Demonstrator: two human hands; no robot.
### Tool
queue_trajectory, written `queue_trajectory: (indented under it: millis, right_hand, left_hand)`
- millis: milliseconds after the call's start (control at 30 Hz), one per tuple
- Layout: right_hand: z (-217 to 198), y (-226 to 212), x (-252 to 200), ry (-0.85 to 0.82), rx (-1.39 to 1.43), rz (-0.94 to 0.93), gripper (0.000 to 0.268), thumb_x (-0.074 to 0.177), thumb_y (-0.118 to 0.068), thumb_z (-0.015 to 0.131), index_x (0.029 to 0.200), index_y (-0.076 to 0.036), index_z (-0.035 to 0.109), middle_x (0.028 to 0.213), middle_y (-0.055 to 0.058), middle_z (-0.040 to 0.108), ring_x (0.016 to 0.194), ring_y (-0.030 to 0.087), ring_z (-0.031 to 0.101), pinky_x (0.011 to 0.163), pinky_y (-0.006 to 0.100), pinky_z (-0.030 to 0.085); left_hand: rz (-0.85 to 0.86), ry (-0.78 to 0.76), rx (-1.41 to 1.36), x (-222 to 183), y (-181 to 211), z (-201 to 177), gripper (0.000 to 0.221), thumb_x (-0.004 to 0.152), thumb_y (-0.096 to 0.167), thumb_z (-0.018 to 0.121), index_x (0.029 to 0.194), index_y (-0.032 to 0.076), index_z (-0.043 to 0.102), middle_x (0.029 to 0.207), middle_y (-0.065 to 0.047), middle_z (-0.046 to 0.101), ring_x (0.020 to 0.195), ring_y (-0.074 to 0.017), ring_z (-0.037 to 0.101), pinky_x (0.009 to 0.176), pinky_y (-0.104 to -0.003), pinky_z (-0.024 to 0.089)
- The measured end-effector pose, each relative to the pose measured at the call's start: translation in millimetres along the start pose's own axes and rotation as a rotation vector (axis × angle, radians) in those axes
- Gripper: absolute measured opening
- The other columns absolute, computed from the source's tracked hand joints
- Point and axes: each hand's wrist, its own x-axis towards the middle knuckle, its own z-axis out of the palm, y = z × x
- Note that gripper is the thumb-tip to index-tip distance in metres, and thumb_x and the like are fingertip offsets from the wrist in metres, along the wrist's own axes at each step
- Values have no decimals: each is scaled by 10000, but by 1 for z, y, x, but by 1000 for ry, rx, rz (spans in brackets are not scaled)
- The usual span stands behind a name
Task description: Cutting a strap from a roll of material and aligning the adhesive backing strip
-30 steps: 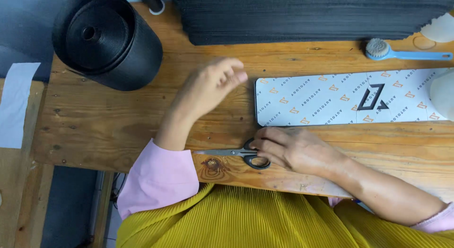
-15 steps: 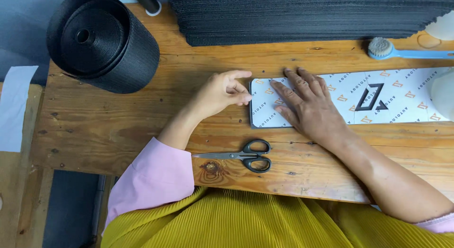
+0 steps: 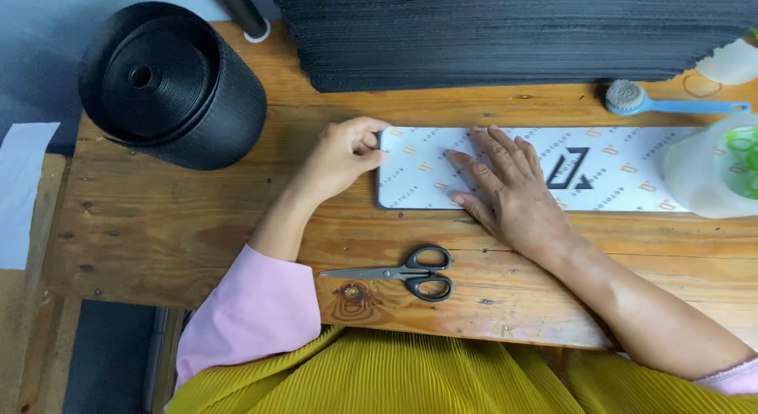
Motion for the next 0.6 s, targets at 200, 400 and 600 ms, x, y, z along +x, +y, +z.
queue_trajectory:
  millis: [200, 400, 600]
  right_hand:
    - [3, 1, -4, -87, 26, 21, 572, 986, -425, 624, 1516, -223, 544, 1580, 201, 448, 1494, 423, 356, 1172, 610, 309]
    - [4, -3, 2, -87, 123, -120, 503, 996, -374, 610, 1447, -150, 595, 1583, 207, 452, 1491, 401, 371, 1163, 565, 348]
    - [-6, -25, 7, -68, 236, -260, 393, 997, -312, 619, 1317, -86, 650, 1498, 184, 558, 1405, 397, 493, 1113, 550, 430]
  left_hand:
    - [-37, 111, 266, -2, 7, -27, 441, 878, 116, 725, 1308, 42, 669, 894, -136, 744, 788, -203, 739, 715, -328, 573]
    - [-120, 91, 339, -4, 19, -36, 383, 885, 89, 725, 1256, 3, 684, 892, -180, 750, 804, -267, 737, 733, -396, 567]
    - [-254, 183, 611, -11, 23, -59, 342, 902, 178, 672, 1240, 126, 674, 1002, -133, 727, 946, -312, 714, 782, -467, 550]
